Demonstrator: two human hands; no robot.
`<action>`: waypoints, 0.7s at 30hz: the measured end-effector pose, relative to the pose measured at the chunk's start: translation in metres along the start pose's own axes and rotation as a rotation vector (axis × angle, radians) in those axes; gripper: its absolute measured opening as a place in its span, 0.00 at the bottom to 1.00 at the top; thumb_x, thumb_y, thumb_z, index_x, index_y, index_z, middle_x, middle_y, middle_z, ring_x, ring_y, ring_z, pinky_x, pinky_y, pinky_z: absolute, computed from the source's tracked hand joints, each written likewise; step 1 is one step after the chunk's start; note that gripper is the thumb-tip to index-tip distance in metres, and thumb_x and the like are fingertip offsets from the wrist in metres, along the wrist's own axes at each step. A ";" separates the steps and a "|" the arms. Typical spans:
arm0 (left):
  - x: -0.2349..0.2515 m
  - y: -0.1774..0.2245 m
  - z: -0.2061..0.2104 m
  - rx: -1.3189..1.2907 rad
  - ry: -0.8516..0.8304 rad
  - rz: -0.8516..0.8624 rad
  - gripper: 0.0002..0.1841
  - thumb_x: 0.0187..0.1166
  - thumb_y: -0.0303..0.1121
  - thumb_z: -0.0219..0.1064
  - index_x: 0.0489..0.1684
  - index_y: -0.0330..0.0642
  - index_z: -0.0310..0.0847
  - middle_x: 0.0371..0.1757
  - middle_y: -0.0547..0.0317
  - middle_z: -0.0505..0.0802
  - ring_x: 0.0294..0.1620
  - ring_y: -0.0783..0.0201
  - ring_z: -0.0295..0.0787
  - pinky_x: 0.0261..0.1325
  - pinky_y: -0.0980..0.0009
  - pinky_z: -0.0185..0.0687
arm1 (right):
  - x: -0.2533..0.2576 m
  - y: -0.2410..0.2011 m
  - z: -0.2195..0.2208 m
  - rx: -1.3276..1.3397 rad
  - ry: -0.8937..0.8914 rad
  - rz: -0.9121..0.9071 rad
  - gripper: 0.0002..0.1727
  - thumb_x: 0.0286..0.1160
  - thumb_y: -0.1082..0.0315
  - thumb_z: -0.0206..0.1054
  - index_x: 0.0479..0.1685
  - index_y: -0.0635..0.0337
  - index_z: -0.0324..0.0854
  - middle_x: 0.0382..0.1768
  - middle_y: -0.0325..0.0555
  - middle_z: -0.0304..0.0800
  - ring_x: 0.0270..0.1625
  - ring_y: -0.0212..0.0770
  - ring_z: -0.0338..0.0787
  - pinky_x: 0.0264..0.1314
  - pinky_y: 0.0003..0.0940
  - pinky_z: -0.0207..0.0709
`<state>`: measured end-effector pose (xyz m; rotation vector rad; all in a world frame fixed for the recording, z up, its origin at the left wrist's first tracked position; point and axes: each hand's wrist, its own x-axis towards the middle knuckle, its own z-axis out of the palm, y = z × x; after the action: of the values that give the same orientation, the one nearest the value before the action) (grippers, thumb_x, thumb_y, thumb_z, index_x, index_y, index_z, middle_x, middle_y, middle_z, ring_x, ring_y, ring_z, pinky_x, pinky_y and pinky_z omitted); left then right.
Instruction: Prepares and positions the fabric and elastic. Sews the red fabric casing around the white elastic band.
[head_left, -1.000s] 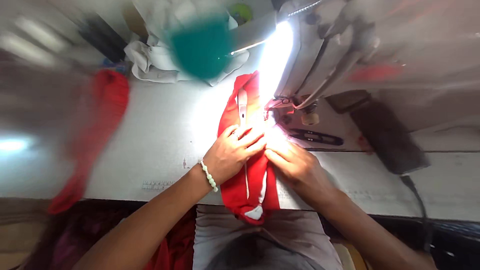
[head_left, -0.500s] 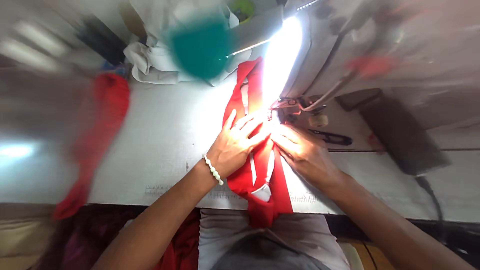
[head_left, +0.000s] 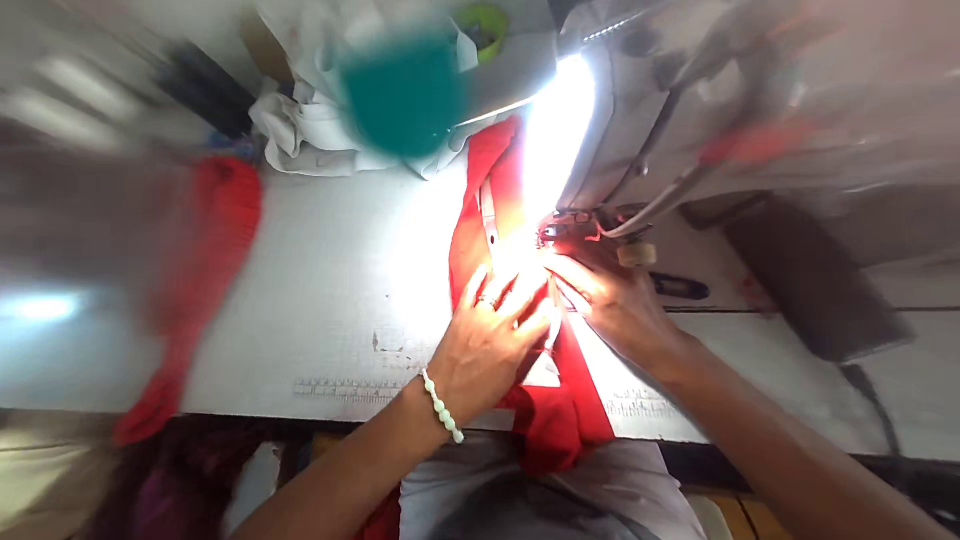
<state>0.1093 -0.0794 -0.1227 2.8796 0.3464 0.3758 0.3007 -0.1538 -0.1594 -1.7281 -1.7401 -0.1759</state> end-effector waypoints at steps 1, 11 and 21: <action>-0.001 0.000 -0.001 -0.029 -0.016 -0.014 0.15 0.84 0.31 0.60 0.59 0.53 0.91 0.74 0.47 0.87 0.79 0.42 0.80 0.80 0.35 0.66 | -0.001 0.001 0.000 -0.009 -0.008 -0.020 0.12 0.78 0.72 0.65 0.51 0.60 0.94 0.51 0.54 0.95 0.57 0.54 0.92 0.61 0.46 0.83; 0.007 -0.016 -0.008 -0.031 -0.084 0.004 0.12 0.82 0.38 0.62 0.55 0.55 0.92 0.78 0.53 0.84 0.84 0.46 0.74 0.79 0.28 0.59 | 0.001 0.007 0.001 -0.024 -0.021 -0.004 0.12 0.78 0.73 0.65 0.50 0.59 0.94 0.50 0.52 0.96 0.56 0.52 0.93 0.62 0.48 0.82; -0.036 0.003 -0.023 -0.419 -0.033 -0.114 0.36 0.90 0.62 0.43 0.34 0.38 0.85 0.28 0.53 0.86 0.36 0.56 0.85 0.47 0.58 0.78 | 0.003 0.008 0.008 -0.027 0.005 0.032 0.10 0.80 0.71 0.66 0.49 0.58 0.93 0.48 0.54 0.94 0.56 0.55 0.92 0.64 0.51 0.80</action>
<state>0.0696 -0.0873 -0.1084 2.4427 0.3741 0.3341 0.3056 -0.1460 -0.1673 -1.7718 -1.7131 -0.1905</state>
